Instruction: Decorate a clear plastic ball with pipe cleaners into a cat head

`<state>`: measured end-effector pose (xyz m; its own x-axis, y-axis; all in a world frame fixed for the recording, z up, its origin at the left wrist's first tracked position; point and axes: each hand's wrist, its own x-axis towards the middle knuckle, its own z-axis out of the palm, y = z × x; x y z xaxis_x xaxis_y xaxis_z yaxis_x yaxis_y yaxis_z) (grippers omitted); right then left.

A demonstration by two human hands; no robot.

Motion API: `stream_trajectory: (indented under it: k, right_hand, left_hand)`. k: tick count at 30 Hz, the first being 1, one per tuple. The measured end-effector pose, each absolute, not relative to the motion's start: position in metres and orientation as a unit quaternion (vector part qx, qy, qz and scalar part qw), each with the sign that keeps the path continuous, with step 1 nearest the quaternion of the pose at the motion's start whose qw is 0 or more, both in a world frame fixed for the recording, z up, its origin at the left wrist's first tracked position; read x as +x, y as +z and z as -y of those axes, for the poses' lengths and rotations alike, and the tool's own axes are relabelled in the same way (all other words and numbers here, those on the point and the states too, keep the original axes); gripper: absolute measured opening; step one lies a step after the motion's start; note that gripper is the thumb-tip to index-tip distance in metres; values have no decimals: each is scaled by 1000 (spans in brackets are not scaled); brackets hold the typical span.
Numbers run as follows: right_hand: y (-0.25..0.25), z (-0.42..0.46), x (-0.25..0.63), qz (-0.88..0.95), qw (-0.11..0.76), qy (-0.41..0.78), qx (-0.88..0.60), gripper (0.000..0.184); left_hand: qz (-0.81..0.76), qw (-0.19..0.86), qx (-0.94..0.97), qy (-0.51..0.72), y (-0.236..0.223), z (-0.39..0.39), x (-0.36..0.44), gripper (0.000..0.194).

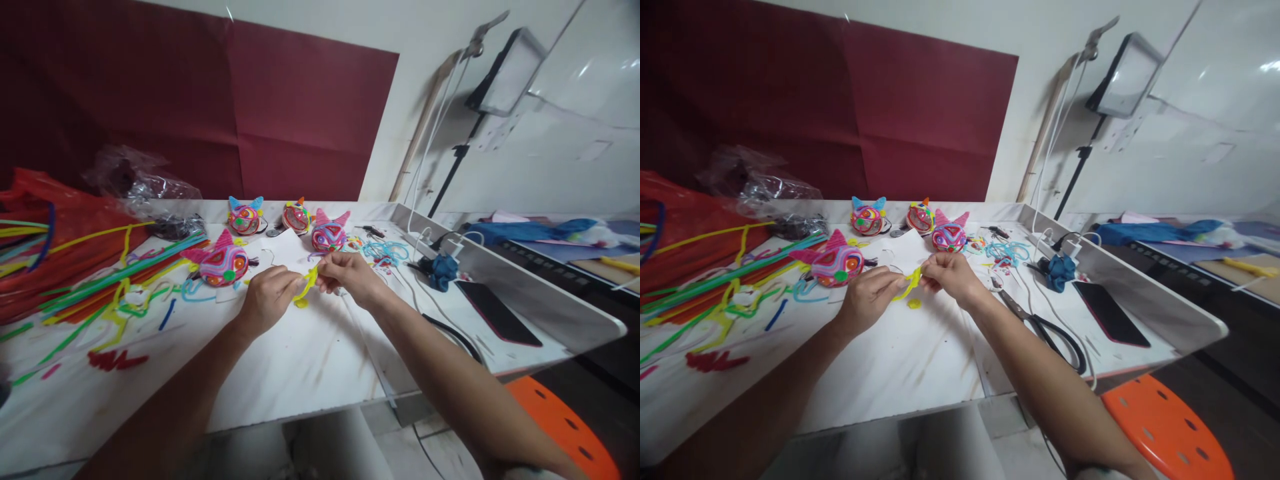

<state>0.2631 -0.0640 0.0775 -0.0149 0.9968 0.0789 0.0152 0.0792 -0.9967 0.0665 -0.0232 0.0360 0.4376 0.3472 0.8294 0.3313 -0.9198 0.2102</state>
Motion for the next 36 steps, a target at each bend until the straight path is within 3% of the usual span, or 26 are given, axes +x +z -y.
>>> stream_trajectory:
  k: [4, 7, 15, 25, 29, 36]
  right_hand:
    - [70, 65, 260, 529, 542, 471, -453, 23]
    - [60, 65, 256, 543, 559, 438, -448, 23]
    - [38, 69, 250, 634, 500, 278, -521, 7]
    - [34, 59, 257, 597, 478, 398, -507, 9]
    - [32, 60, 256, 579, 492, 407, -507, 16]
    - [44, 72, 255, 690, 468, 148, -532, 6]
  left_hand:
    - [-251, 225, 827, 449, 39, 26, 70, 29]
    - [-280, 308, 800, 433, 36, 25, 72, 29]
    - [-331, 274, 798, 423, 26, 22, 74, 27]
    - [-342, 352, 783, 383, 36, 26, 72, 32]
    - [-333, 325, 783, 413, 38, 25, 71, 31]
    - [-323, 254, 793, 449, 36, 29, 71, 24]
